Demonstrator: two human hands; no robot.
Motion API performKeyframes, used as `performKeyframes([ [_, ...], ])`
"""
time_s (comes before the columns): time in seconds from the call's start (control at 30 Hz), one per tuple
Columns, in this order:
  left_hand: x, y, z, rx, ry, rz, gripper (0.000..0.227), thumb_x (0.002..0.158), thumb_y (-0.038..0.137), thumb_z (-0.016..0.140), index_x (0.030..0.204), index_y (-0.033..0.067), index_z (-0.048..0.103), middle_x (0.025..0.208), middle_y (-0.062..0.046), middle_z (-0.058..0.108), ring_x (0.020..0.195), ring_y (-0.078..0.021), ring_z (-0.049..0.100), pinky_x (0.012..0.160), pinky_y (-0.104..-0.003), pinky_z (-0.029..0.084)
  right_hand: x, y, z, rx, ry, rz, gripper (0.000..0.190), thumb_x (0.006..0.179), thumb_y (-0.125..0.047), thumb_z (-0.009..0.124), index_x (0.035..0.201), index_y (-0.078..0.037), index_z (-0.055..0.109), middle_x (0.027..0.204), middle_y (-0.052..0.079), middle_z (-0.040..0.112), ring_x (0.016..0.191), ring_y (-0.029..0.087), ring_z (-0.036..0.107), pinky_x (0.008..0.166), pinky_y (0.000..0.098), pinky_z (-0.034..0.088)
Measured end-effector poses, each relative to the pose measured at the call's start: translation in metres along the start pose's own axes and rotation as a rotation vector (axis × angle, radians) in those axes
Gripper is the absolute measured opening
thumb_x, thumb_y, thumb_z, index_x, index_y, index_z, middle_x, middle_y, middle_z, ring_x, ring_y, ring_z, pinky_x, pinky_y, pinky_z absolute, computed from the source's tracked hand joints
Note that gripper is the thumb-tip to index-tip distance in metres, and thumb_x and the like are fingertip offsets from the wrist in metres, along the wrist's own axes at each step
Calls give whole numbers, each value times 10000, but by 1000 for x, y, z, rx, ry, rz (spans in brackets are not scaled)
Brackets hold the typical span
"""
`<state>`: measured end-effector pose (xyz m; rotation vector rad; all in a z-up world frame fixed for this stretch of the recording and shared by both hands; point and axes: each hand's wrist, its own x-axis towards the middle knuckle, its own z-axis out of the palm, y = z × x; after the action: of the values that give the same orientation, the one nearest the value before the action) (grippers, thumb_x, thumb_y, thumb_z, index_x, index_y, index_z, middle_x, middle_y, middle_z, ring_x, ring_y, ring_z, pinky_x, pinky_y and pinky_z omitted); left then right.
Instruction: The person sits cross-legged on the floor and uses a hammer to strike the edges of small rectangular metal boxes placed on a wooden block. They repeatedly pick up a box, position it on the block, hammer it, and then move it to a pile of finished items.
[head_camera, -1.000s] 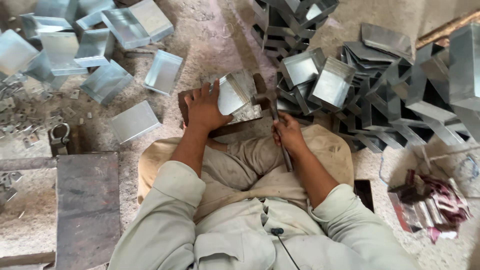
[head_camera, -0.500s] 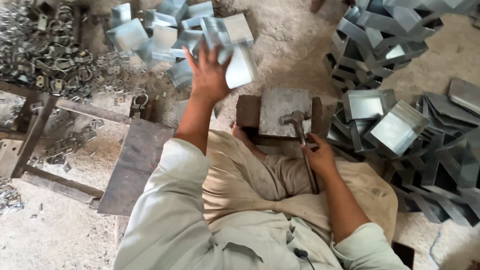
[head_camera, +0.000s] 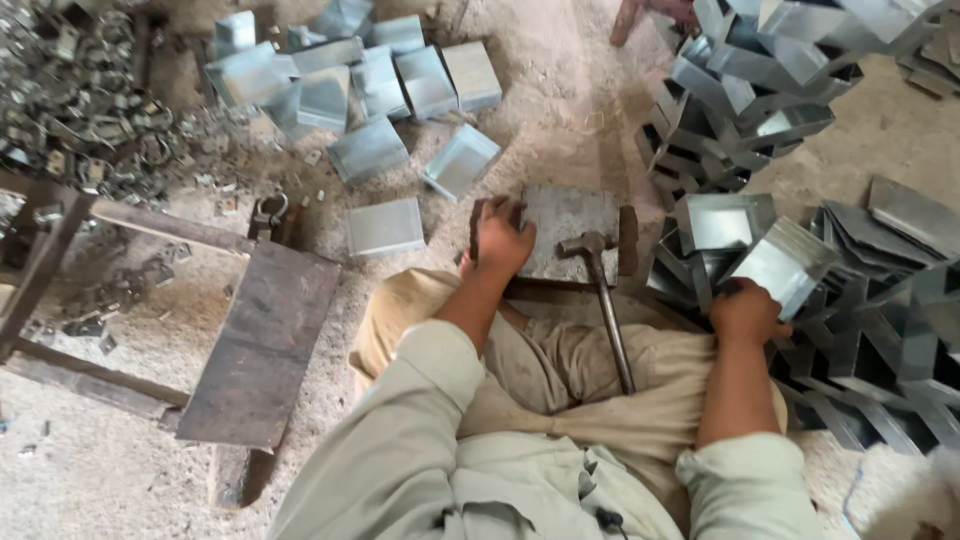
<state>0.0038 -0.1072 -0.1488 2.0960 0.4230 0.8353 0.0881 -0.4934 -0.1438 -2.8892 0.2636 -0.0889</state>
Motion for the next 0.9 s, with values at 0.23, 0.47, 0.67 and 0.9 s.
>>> performKeyframes([
  [0.23, -3, -5, 13, -279, -213, -105, 362, 952, 379, 761, 1136, 67, 763, 1112, -182, 724, 922, -326, 712, 824, -416, 574, -21, -4, -13, 233, 416, -216, 171, 913, -143, 701, 1052, -136, 802, 1067, 104, 760, 1112, 388, 613, 980, 689, 287],
  [0.47, 4, -1, -3, -995, -764, -945, 737, 861, 576, 617, 1455, 169, 460, 1179, -128, 625, 883, -361, 676, 657, -469, 613, -96, -62, -13, 591, 271, -932, 289, 931, 37, 640, 1167, -73, 765, 1149, 121, 755, 1262, 253, 662, 1240, 500, 417],
  [0.67, -2, -10, -5, -341, -120, -488, 732, 768, 103, 756, 1418, -32, 447, 1255, -259, 669, 1112, -392, 682, 927, -435, 553, -127, -100, 1, 519, 89, -711, 696, 836, -147, 819, 1446, 15, 526, 1239, 301, 620, 1135, 404, 575, 955, 463, 474],
  [0.9, 34, 43, -74, -261, -96, 139, 540, 955, 114, 662, 1481, 57, 549, 1255, -265, 675, 1194, -449, 664, 986, -426, 535, -110, -77, 35, 1027, -642, -57, 636, 911, -121, 743, 1510, -47, 544, 811, 129, 688, 651, 196, 568, 605, 362, 476],
])
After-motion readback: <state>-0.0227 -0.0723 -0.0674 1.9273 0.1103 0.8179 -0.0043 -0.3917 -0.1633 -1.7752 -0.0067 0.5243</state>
